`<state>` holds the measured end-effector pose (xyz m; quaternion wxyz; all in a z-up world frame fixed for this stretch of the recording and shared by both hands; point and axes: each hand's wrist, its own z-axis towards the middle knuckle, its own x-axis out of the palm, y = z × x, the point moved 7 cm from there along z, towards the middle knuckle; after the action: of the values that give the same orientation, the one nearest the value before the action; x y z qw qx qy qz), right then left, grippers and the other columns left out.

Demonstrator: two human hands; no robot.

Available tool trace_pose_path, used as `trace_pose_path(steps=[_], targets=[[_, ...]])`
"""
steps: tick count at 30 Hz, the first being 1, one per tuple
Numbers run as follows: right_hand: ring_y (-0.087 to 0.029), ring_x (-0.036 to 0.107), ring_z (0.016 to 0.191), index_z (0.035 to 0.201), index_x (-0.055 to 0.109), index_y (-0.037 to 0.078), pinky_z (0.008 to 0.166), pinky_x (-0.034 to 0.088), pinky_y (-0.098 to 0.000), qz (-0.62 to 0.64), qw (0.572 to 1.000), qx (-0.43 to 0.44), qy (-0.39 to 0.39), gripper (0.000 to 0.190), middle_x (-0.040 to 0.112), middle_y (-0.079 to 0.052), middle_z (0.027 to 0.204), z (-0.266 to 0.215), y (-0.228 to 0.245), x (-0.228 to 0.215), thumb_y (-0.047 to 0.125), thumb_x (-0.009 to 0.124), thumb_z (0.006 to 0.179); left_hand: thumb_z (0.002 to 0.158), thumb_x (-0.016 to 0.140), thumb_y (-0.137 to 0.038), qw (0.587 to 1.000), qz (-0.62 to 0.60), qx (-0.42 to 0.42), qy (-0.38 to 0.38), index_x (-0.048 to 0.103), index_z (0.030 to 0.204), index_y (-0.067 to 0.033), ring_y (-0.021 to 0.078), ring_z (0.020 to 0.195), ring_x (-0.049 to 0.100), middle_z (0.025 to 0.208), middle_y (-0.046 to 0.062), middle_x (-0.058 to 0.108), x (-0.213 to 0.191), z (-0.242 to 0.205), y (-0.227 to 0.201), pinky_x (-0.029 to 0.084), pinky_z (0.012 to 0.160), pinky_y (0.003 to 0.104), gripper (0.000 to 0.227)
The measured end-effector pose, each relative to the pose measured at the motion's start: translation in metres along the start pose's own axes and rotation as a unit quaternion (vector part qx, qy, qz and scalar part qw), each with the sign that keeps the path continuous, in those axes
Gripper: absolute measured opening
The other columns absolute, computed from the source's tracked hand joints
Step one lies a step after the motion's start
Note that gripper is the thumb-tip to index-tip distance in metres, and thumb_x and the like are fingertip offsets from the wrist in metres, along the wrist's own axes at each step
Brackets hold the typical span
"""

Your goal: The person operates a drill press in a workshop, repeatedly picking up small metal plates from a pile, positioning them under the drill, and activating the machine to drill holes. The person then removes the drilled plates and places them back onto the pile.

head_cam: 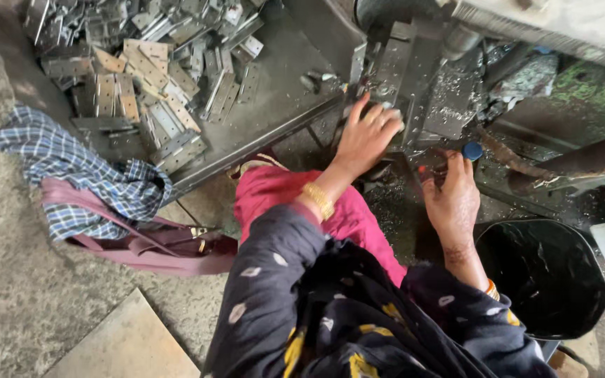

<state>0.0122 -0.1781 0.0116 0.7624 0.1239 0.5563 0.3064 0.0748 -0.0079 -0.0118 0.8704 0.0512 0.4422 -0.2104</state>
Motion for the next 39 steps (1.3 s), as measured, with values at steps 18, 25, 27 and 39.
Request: trace_pose_path(steps=[18,25,27,39], targets=[[-0.038,0.071,0.092,0.127,0.062,0.009,0.076,0.053,-0.0484,0.013,0.998,0.052,0.037,0.037,0.072,-0.017,0.104,0.007,0.001,0.0,0.023,0.072,0.093,0.095,0.058,-0.036,0.979,0.07,-0.097,0.167,0.06,0.139,0.0001,0.0325,0.149,0.033,0.155,0.011,0.049,0.031,0.028,-0.014,0.023,0.12,0.059,0.057],[-0.041,0.071,0.09,0.128,0.06,0.008,0.074,0.053,-0.0508,0.007,0.994,0.075,0.085,0.042,0.074,-0.018,0.096,0.001,-0.029,0.021,0.03,0.07,0.093,0.099,0.052,-0.024,0.947,0.117,-0.142,0.262,0.063,0.134,-0.0037,0.0324,0.156,0.022,0.163,0.012,0.039,0.047,0.062,-0.006,0.006,0.124,0.06,0.042],[-0.044,0.069,0.09,0.123,0.059,0.007,0.074,0.053,-0.0532,-0.014,0.989,0.096,0.115,0.043,0.073,-0.022,0.093,-0.018,-0.046,0.043,0.035,0.069,0.093,0.099,0.052,-0.022,0.949,0.118,-0.149,0.252,0.062,0.136,-0.0039,0.032,0.156,0.022,0.163,0.01,0.039,0.049,0.062,-0.004,0.005,0.124,0.06,0.043],[-0.052,0.065,0.088,0.116,0.054,0.006,0.071,0.05,-0.06,0.008,0.976,0.131,0.172,0.045,0.069,-0.03,0.087,-0.04,-0.092,0.085,0.039,0.07,0.091,0.098,0.052,-0.025,0.963,0.062,-0.139,0.222,0.052,0.147,-0.0086,0.0309,0.154,0.023,0.163,0.005,0.037,0.053,0.049,0.007,0.005,0.123,0.065,0.051]])
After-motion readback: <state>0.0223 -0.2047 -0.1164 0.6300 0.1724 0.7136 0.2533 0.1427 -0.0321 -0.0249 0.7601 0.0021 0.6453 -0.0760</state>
